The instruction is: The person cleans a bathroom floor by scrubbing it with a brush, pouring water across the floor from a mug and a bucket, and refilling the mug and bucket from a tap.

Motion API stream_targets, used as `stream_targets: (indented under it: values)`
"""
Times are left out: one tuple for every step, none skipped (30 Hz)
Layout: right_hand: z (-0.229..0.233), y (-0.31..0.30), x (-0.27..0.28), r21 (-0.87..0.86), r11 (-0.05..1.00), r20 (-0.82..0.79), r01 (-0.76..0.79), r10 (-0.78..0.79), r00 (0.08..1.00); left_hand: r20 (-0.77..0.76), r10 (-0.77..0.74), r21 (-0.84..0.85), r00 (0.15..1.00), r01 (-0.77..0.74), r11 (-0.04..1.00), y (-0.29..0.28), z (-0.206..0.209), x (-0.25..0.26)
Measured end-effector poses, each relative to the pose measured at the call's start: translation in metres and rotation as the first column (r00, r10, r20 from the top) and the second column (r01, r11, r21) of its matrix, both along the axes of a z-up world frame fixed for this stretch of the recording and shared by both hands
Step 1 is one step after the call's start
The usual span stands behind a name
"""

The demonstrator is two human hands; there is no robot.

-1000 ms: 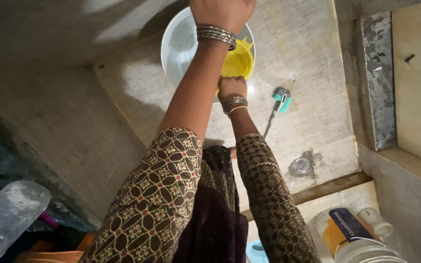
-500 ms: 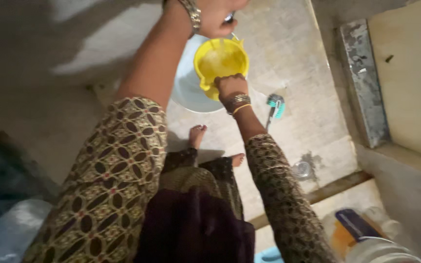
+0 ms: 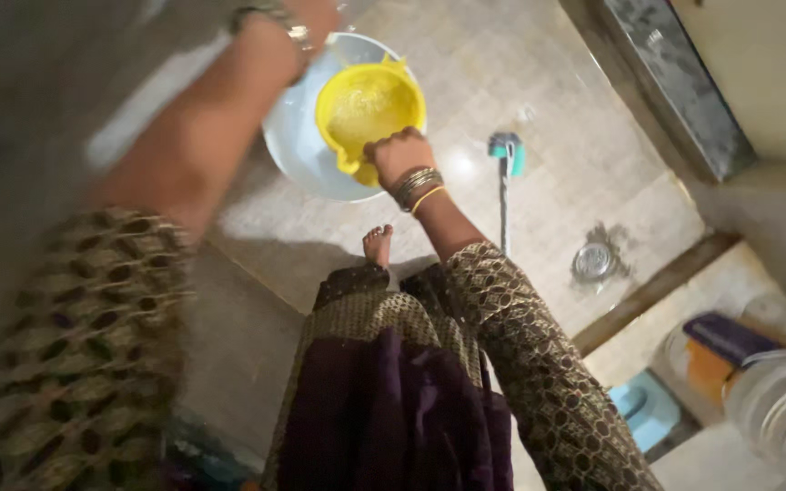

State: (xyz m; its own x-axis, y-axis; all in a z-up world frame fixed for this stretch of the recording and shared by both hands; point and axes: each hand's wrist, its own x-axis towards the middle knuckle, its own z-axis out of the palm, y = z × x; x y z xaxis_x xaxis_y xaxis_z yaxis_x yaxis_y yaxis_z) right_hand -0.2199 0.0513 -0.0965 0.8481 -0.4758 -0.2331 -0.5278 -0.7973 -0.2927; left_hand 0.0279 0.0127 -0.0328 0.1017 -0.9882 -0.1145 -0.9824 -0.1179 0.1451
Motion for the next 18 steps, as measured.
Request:
stream_targets:
  values:
    - [-0.003,0.003,-0.008,0.000,1.000,-0.002,0.031,-0.031,1.000,0.010,-0.071,0.038,0.997,0.071,0.997,0.002,-0.004,0.009]
    - [-0.005,0.012,-0.020,-0.005,0.999,0.041,0.051,-0.051,0.998,0.003,-0.147,0.086,0.989,0.146,0.985,0.005,-0.008,0.016]
    - [-0.008,0.021,-0.032,-0.011,0.997,0.083,0.072,-0.070,0.994,0.003,-0.218,0.134,0.976,0.215,0.967,0.006,-0.011,0.024]
    - [-0.011,0.031,-0.043,-0.007,0.995,0.073,0.103,-0.103,0.992,0.005,-0.285,0.184,0.959,0.279,0.942,0.005,-0.013,0.033]
    - [-0.013,0.043,-0.054,0.003,0.991,0.036,0.136,-0.136,0.990,0.004,-0.353,0.235,0.936,0.342,0.910,0.003,-0.014,0.040]
    - [-0.015,0.050,-0.065,0.007,0.986,0.008,0.169,-0.169,0.986,0.013,-0.410,0.277,0.912,0.391,0.878,-0.003,-0.012,0.048]
    - [-0.014,0.058,-0.081,0.005,0.980,0.006,0.200,-0.200,0.980,0.020,-0.463,0.315,0.886,0.433,0.844,-0.010,-0.010,0.055]
    - [-0.011,0.072,-0.098,0.019,0.972,0.071,0.234,-0.235,0.969,0.026,-0.513,0.359,0.858,0.471,0.806,-0.012,-0.009,0.061]
    - [-0.008,0.086,-0.113,0.034,0.963,0.136,0.267,-0.269,0.953,0.042,-0.567,0.377,0.823,0.512,0.772,-0.015,-0.008,0.067]
    - [-0.003,0.097,-0.127,0.037,0.957,0.132,0.288,-0.290,0.948,0.057,-0.617,0.402,0.785,0.547,0.734,-0.015,-0.007,0.071]
    - [0.003,0.107,-0.142,0.105,0.950,0.071,0.295,-0.303,0.950,0.110,-0.678,0.418,0.726,0.586,0.695,-0.015,-0.009,0.071]
    - [0.011,0.116,-0.157,0.173,0.939,0.011,0.298,-0.305,0.952,0.256,-0.750,0.429,0.610,0.623,0.654,-0.012,-0.011,0.069]
    - [0.019,0.124,-0.171,0.175,0.934,0.008,0.312,-0.318,0.948,0.546,-0.788,0.514,0.285,0.629,0.584,-0.004,-0.014,0.065]
    - [0.028,0.129,-0.185,0.170,0.956,-0.058,0.241,-0.234,0.970,0.462,-0.736,0.374,0.495,0.643,0.668,0.005,-0.040,0.034]
    - [0.037,0.131,-0.195,0.171,0.971,-0.124,0.168,-0.148,0.981,0.336,-0.658,0.238,0.674,0.615,0.752,0.013,-0.064,0.007]
    - [0.046,0.133,-0.201,0.179,0.968,-0.123,0.174,-0.153,0.981,0.401,-0.744,0.422,0.534,0.613,0.668,0.046,-0.090,-0.027]
    - [0.057,0.132,-0.206,0.278,0.948,-0.215,0.157,-0.098,0.972,-0.059,-0.603,0.200,0.796,0.601,0.774,0.068,-0.121,-0.062]
    - [0.069,0.134,-0.211,0.384,0.912,-0.300,0.147,-0.028,0.954,-0.466,-0.354,0.179,0.811,0.479,0.860,0.094,-0.156,-0.102]
